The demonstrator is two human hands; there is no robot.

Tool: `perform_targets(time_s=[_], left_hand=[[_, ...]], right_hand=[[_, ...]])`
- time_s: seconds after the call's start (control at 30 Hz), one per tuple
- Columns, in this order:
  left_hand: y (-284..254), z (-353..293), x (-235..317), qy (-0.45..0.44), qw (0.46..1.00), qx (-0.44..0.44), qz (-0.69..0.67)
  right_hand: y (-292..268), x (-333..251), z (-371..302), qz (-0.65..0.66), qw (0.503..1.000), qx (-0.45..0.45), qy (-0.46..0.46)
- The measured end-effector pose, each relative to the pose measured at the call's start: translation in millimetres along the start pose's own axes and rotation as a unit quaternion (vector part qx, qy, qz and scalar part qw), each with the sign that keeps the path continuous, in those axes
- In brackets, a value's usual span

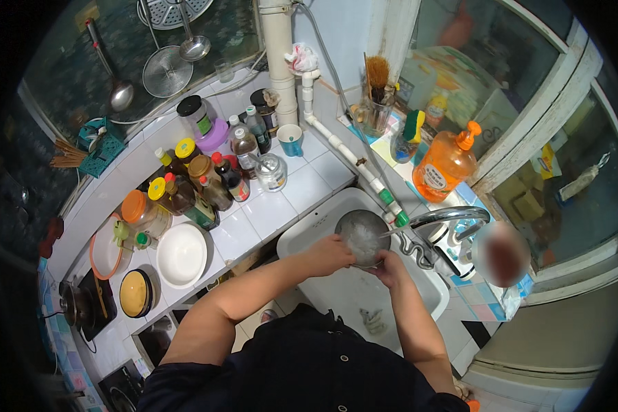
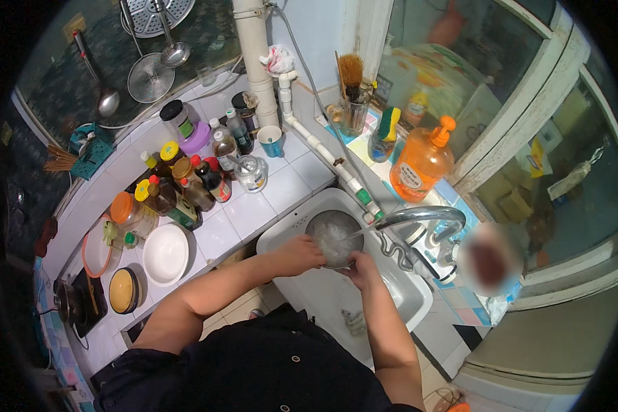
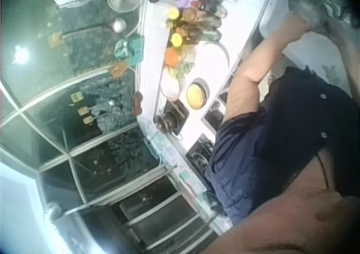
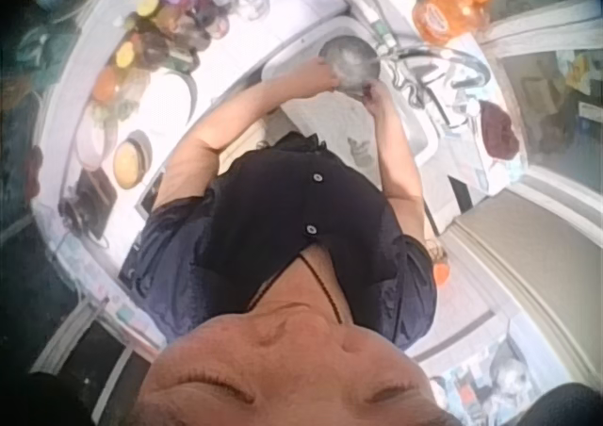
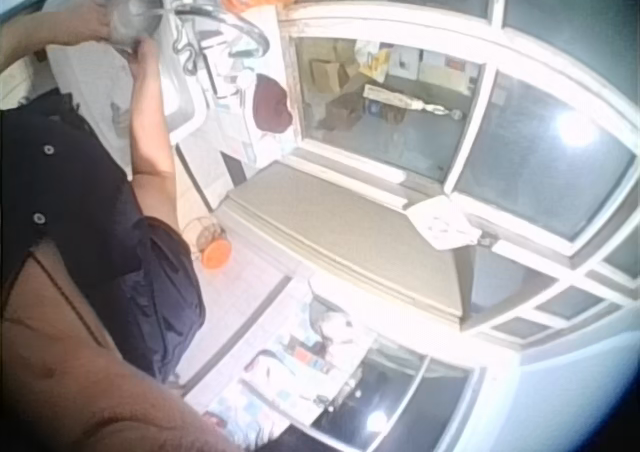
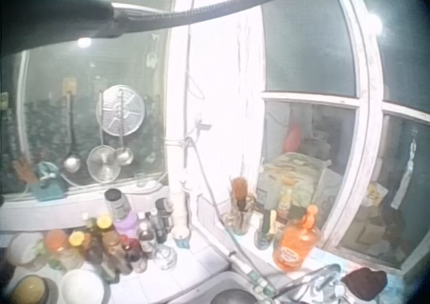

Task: The person washes various kitchen items in a sink, including a metal bowl, a yellow bowl, chopsticks, a white plate, a spoon, and a pink bowl. They use a cloth to scrub the items under running water and place the cleaned items on the counter or in a drying rack.

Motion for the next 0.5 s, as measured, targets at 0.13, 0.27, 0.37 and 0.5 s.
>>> perform_targets(time_s=[0.13, 0.27, 0.37, 0.5], left_hand=[[14, -17, -23, -0.225, 0.906, 0.100, -0.344], [75, -38, -38, -0.295, 0.626, 0.264, -0.672], [69, -58, -26, -0.287, 0.361, 0.400, -0.792], [66, -104, -26, -0.314, 0.288, 0.479, -0.768]], right_hand=[[39, -29, -37, 0.001, 0.994, 0.030, -0.109], [41, -24, -21, -0.084, 0.981, -0.029, -0.175], [16, -1, -1, -0.054, 0.991, 0.031, -0.117], [-3, 45, 19, 0.018, 0.991, 0.128, -0.025]])
Point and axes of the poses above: each hand's wrist, its own z-axis towards the middle knuckle, its own y-axis out of the palm, x = y × z, the point moved 9 cm from there along z, towards the middle knuckle, and after that the axes turned 8 degrees about y, right-handed, at the moved point
